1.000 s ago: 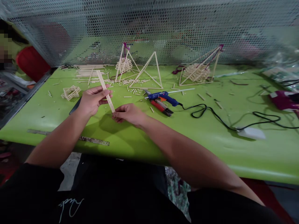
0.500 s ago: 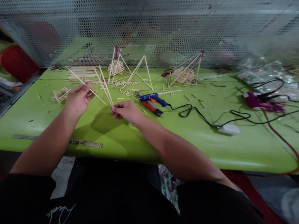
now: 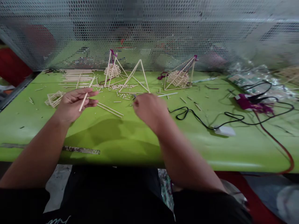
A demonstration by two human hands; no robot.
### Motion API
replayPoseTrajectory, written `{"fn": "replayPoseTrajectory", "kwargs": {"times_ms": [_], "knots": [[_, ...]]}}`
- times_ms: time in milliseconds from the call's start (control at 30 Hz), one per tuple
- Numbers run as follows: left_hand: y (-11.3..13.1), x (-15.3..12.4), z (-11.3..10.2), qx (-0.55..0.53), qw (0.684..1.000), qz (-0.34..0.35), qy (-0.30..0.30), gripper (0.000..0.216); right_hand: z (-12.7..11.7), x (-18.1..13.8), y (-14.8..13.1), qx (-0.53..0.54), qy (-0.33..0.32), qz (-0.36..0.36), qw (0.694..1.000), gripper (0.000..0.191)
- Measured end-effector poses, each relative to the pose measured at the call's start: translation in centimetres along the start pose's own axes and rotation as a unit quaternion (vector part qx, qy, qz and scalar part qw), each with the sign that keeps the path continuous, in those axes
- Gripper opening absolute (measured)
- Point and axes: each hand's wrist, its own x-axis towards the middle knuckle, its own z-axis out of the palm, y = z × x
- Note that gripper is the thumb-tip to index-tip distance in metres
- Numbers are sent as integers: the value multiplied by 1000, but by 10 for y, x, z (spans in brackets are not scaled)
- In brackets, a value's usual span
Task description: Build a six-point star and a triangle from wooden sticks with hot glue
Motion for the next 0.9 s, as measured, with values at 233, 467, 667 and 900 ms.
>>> {"fn": "replayPoseTrajectory", "kwargs": {"times_ms": [233, 467, 667, 900], "knots": [[0, -2, 14, 35, 998, -51, 25, 32, 25, 9, 58, -94, -73, 10, 993, 20], [-14, -1, 15, 44, 986, -149, 54, 48, 36, 18, 69, -56, -23, 57, 997, 24], [-17, 0, 15, 37, 981, -169, 84, 46, -1, 9, 90, 66, -20, 70, 995, 25], [-11, -3, 30, -19, 984, -154, 90, 41, -16, -12, 92, 495, -60, -21, 867, 40]]}}
